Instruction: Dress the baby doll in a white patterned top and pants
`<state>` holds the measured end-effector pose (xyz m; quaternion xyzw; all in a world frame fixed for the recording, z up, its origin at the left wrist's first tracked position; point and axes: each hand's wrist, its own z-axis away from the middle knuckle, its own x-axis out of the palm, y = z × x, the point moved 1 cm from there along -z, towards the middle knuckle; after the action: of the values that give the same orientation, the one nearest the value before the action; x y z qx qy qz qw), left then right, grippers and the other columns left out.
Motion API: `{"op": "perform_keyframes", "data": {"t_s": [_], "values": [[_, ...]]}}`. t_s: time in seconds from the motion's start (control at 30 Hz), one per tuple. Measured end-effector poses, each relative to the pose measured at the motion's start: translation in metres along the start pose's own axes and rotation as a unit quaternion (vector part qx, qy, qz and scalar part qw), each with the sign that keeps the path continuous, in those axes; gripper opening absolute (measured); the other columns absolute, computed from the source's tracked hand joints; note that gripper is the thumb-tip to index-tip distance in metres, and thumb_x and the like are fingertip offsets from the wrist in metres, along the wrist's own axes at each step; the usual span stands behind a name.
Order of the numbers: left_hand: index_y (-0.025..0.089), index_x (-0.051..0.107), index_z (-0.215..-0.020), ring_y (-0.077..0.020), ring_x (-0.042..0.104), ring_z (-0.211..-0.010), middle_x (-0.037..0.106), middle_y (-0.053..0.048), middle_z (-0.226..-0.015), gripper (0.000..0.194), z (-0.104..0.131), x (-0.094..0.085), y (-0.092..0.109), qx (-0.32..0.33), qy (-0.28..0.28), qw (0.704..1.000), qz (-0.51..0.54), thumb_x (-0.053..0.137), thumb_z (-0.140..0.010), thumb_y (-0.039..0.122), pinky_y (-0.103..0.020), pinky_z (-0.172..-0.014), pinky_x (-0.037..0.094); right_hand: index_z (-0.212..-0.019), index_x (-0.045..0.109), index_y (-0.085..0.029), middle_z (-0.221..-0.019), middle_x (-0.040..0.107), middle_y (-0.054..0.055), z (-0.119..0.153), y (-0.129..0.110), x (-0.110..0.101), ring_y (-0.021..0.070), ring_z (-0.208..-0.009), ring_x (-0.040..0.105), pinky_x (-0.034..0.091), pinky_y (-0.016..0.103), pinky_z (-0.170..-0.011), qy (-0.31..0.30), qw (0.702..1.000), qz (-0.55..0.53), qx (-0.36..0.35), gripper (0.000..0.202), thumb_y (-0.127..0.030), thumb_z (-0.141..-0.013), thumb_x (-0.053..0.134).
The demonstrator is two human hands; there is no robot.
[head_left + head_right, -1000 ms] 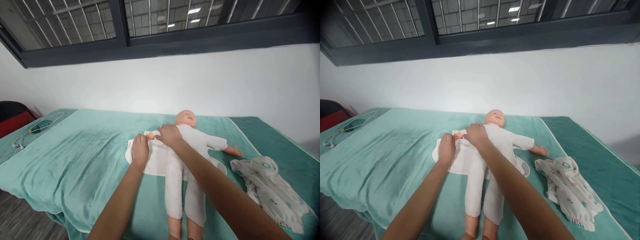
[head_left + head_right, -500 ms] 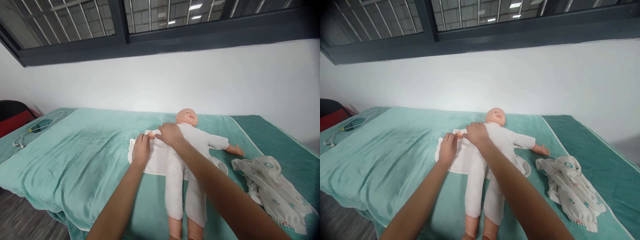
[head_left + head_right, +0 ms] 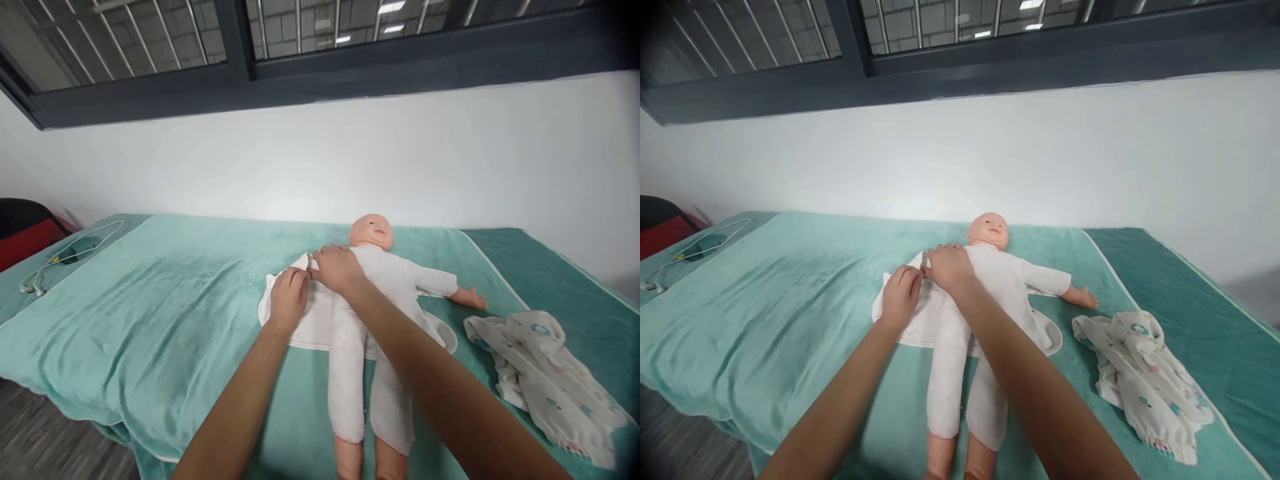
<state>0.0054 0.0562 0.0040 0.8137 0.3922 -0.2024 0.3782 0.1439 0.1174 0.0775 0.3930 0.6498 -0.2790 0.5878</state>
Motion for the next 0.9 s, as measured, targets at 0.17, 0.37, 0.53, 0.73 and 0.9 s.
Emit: {"op": "perform_keyframes", "data": {"t_s": [0.17, 0.37, 0.53, 0.73, 0.9], "values": [[0.022, 0.059, -0.1, -0.0216, 0.061, -0.092, 0.066, -0.008, -0.098, 0.017, -0.002, -0.002, -0.005, -0.088, 0.064, 0.993, 0.05, 0.042, -0.097, 0.022, -0.036, -0.084, 0.047, -0.11, 0.064, -0.018, -0.104, 0.07, 0.013, 0.002, 0.002, 0.0, 0.028, -0.098, 0.061, 0.038, 0.04, -0.085, 0.002, 1.0, -0.007, -0.012, 0.037, -0.049, -0.098, 0.047], [0.021, 0.058, -0.103, -0.0189, 0.062, -0.091, 0.064, -0.006, -0.101, 0.016, 0.005, -0.015, -0.034, -0.315, 0.227, 0.912, 0.13, 0.051, -0.089, 0.022, -0.034, -0.085, 0.049, -0.108, 0.062, -0.018, -0.108, 0.07, 0.012, 0.004, 0.004, -0.001, 0.026, -0.1, 0.061, 0.037, 0.038, -0.087, 0.004, 1.0, -0.016, -0.013, 0.028, -0.039, -0.099, 0.046], [0.02, 0.064, -0.101, -0.0224, 0.06, -0.098, 0.062, -0.008, -0.106, 0.021, 0.015, -0.022, -0.043, -0.322, 0.152, 0.931, 0.084, 0.063, -0.08, 0.025, -0.039, -0.092, 0.049, -0.106, 0.063, -0.018, -0.106, 0.07, 0.012, 0.003, 0.005, -0.002, 0.0258, -0.098, 0.06, 0.038, 0.038, -0.085, 0.007, 1.0, -0.021, -0.016, 0.026, -0.035, -0.099, 0.044], [0.019, 0.068, -0.09, -0.0255, 0.059, -0.097, 0.066, -0.008, -0.097, 0.016, 0.017, -0.026, -0.039, -0.301, 0.091, 0.948, 0.043, 0.064, -0.079, 0.031, -0.041, -0.093, 0.046, -0.105, 0.063, -0.018, -0.104, 0.069, 0.012, 0.004, 0.005, -0.001, 0.026, -0.098, 0.06, 0.037, 0.038, -0.083, 0.014, 0.999, -0.025, -0.016, 0.025, -0.031, -0.1, 0.042], [0.018, 0.066, -0.086, -0.016, 0.057, -0.072, 0.065, 0.0, -0.076, 0.021, 0.002, -0.038, -0.05, -0.364, 0.104, 0.914, 0.146, 0.059, -0.083, 0.038, -0.029, -0.07, 0.044, -0.104, 0.063, -0.018, -0.101, 0.069, 0.01, 0.004, 0.005, -0.001, 0.0258, -0.094, 0.061, 0.038, 0.038, -0.083, 0.013, 0.999, -0.028, -0.019, 0.025, -0.032, -0.1, 0.042]]}}
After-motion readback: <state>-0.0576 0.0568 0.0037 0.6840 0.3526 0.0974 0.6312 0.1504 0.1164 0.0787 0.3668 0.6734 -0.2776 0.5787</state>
